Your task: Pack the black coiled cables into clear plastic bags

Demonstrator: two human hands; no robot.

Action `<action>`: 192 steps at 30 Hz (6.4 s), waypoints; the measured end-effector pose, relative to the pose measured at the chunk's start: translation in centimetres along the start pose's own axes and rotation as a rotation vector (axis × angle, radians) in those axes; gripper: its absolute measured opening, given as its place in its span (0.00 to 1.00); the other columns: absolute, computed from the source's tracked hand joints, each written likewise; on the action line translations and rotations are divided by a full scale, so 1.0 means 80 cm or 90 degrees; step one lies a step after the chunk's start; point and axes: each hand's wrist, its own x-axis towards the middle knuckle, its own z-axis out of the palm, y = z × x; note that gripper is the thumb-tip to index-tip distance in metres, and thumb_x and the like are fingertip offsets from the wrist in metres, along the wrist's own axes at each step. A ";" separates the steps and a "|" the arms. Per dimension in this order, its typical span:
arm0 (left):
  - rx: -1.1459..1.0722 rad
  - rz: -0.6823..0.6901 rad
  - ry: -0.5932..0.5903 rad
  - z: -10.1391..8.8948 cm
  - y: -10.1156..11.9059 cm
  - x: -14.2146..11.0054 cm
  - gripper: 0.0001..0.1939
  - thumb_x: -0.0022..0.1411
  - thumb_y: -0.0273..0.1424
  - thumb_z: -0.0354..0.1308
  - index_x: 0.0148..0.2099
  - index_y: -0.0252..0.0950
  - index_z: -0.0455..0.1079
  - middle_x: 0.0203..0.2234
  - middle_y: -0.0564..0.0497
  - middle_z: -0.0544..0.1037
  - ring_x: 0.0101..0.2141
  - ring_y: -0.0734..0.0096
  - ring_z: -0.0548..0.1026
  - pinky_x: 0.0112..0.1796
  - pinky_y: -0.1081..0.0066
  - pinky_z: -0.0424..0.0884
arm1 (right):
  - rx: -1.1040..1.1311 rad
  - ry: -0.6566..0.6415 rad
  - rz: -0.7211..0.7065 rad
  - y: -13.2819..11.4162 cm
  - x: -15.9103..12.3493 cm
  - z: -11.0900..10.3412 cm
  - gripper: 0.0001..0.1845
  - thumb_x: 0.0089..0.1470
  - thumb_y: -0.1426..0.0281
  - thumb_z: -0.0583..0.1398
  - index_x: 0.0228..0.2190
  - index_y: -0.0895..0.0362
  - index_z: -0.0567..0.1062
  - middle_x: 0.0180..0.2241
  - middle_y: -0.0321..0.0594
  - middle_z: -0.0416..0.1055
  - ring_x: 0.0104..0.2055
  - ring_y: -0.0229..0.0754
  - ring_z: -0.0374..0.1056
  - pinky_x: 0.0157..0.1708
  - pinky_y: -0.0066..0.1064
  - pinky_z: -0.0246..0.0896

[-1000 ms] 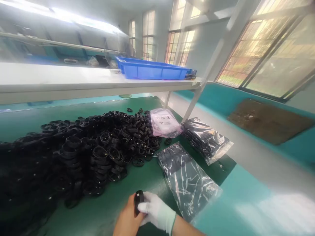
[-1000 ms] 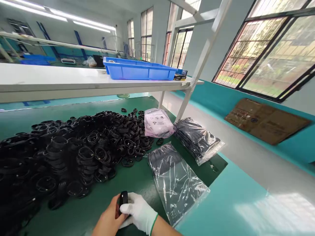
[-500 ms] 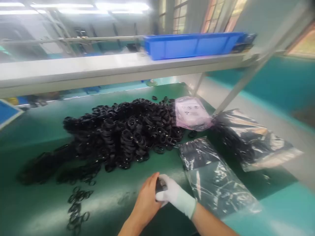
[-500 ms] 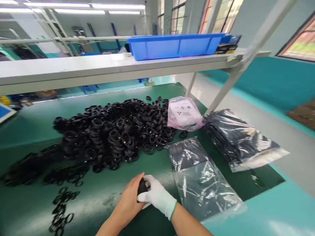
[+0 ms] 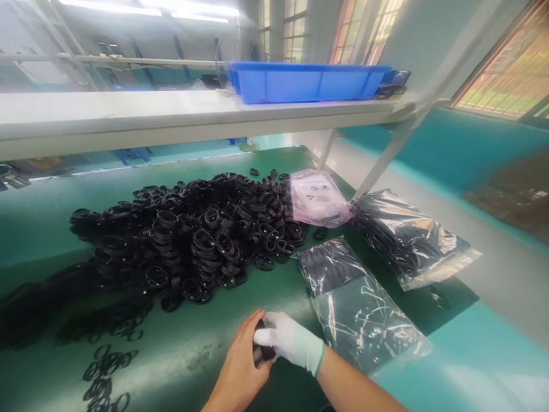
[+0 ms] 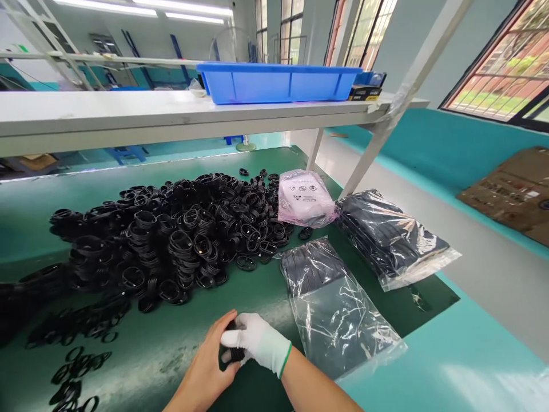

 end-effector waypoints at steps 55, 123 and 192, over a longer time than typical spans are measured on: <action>-0.523 -0.281 -0.083 0.028 -0.054 0.048 0.13 0.49 0.40 0.53 0.29 0.38 0.54 0.15 0.61 0.63 0.15 0.82 0.64 0.22 0.74 0.68 | -0.402 0.358 0.090 0.023 0.034 -0.026 0.29 0.40 0.68 0.60 0.47 0.59 0.63 0.33 0.40 0.67 0.25 0.35 0.64 0.15 0.23 0.57; 0.394 -0.035 0.129 -0.176 -0.090 0.061 0.11 0.54 0.20 0.47 0.34 0.37 0.67 0.36 0.47 0.70 0.44 0.64 0.64 0.46 0.65 0.60 | -0.512 0.347 0.077 0.030 0.032 -0.024 0.21 0.40 0.67 0.58 0.40 0.56 0.69 0.35 0.40 0.73 0.29 0.38 0.68 0.25 0.27 0.59; 0.377 -0.223 -0.065 -0.035 -0.043 0.014 0.32 0.38 0.33 0.64 0.48 0.30 0.64 0.43 0.38 0.67 0.45 0.50 0.64 0.43 0.58 0.62 | -0.720 0.409 0.132 0.008 0.033 0.007 0.23 0.38 0.60 0.59 0.38 0.56 0.68 0.37 0.43 0.67 0.40 0.45 0.65 0.37 0.31 0.57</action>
